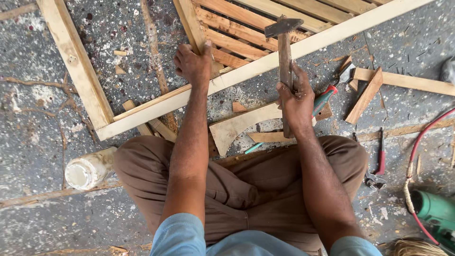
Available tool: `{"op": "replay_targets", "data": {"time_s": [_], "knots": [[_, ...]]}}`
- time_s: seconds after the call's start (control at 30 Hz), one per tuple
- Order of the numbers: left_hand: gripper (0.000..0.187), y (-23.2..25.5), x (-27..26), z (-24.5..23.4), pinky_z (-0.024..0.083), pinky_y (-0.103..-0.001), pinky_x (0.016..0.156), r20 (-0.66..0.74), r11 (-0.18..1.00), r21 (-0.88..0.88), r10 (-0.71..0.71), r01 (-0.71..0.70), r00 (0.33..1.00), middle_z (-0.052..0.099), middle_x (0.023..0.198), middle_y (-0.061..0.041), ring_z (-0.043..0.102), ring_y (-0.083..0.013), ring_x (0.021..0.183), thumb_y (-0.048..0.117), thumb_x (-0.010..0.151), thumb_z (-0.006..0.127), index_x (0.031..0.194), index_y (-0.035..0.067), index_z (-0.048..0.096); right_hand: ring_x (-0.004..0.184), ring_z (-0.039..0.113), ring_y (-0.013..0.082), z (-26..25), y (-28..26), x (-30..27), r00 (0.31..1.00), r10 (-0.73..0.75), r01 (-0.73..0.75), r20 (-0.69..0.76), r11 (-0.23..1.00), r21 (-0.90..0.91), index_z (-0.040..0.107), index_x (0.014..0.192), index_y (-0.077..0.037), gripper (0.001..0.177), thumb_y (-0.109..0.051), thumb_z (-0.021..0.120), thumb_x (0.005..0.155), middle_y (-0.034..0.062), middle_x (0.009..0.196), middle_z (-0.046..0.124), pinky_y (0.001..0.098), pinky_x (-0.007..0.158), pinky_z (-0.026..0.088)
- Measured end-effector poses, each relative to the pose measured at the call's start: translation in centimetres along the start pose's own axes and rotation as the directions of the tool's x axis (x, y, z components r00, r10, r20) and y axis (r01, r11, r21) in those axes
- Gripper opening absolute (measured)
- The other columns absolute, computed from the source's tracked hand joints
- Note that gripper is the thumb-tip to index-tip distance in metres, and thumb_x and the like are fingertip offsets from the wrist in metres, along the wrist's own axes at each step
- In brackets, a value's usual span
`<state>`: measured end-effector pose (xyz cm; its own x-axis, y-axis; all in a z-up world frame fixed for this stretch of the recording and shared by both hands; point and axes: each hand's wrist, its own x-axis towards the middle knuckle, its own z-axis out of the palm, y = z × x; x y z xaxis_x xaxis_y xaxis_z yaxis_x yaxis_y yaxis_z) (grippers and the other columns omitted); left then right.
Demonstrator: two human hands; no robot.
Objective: The person builds a wooden panel by hammering slats into a rectangular frame.
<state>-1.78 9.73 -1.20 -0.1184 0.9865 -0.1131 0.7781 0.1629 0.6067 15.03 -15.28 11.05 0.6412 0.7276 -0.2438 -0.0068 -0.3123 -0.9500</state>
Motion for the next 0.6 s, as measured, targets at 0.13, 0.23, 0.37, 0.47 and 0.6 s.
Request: {"op": "replay_targets", "data": {"time_s": [0.13, 0.23, 0.37, 0.47, 0.6], "knots": [[0.056, 0.0, -1.5, -1.1, 0.045, -0.044, 0.112, -0.066, 0.907, -0.199, 0.366, -0.371, 0.928, 0.062, 0.141, -0.002, 0.06, -0.0155, 0.124, 0.053, 0.097, 0.071, 0.138, 0.017, 0.057, 0.067, 0.061, 0.0088, -0.6, -0.2, 0.3, 1.0, 0.007, -0.008, 0.009, 0.993, 0.118, 0.041, 0.158, -0.009, 0.064, -0.005, 0.069, 0.101, 0.0069, 0.094, 0.067, 0.0257, 0.054, 0.051], [0.101, 1.2, -4.1, -2.9, 0.027, -0.058, 0.114, 0.251, 0.523, 0.005, 0.824, -0.852, 0.508, 0.052, 0.143, -0.018, 0.045, -0.0331, 0.133, 0.061, 0.07, 0.097, 0.141, 0.003, 0.053, 0.066, 0.061, 0.0093, -1.0, -0.3, 0.0, 0.997, 0.076, -0.077, 0.012, 0.984, 0.164, 0.04, 0.157, -0.009, 0.063, -0.006, 0.068, 0.101, 0.0084, 0.094, 0.068, 0.0258, 0.053, 0.051], [0.103, 2.7, -6.6, -4.1, 0.026, -0.055, 0.119, 0.38, 0.433, 0.097, 0.816, -0.896, 0.435, 0.05, 0.143, -0.011, 0.044, -0.0304, 0.138, 0.056, 0.058, 0.097, 0.14, 0.01, 0.055, 0.067, 0.064, 0.0102, -1.4, -1.0, 0.3, 0.996, 0.084, -0.085, 0.013, 0.981, 0.174, 0.037, 0.157, -0.009, 0.063, -0.009, 0.066, 0.101, 0.0098, 0.096, 0.07, 0.0258, 0.054, 0.054], [0.097, 2.3, -7.0, -3.9, 0.028, -0.052, 0.122, 0.444, 0.47, 0.139, 0.757, -0.872, 0.479, 0.048, 0.146, -0.007, 0.043, -0.0275, 0.142, 0.056, 0.066, 0.094, 0.144, 0.013, 0.055, 0.064, 0.063, 0.0121, -1.7, -0.8, 0.1, 0.996, 0.08, -0.083, 0.026, 0.974, 0.211, 0.035, 0.157, -0.007, 0.063, -0.009, 0.065, 0.101, 0.0111, 0.095, 0.07, 0.027, 0.052, 0.053], [0.098, 2.7, -6.7, -3.8, 0.029, -0.053, 0.116, 0.52, 0.489, 0.194, 0.684, -0.851, 0.511, 0.046, 0.147, -0.008, 0.042, -0.0273, 0.139, 0.058, 0.068, 0.09, 0.145, 0.01, 0.053, 0.065, 0.061, 0.0125, -1.6, -1.2, 0.2, 0.996, 0.086, -0.092, 0.034, 0.954, 0.286, 0.033, 0.156, -0.006, 0.064, -0.007, 0.065, 0.101, 0.0132, 0.098, 0.068, 0.0275, 0.051, 0.051]]}}
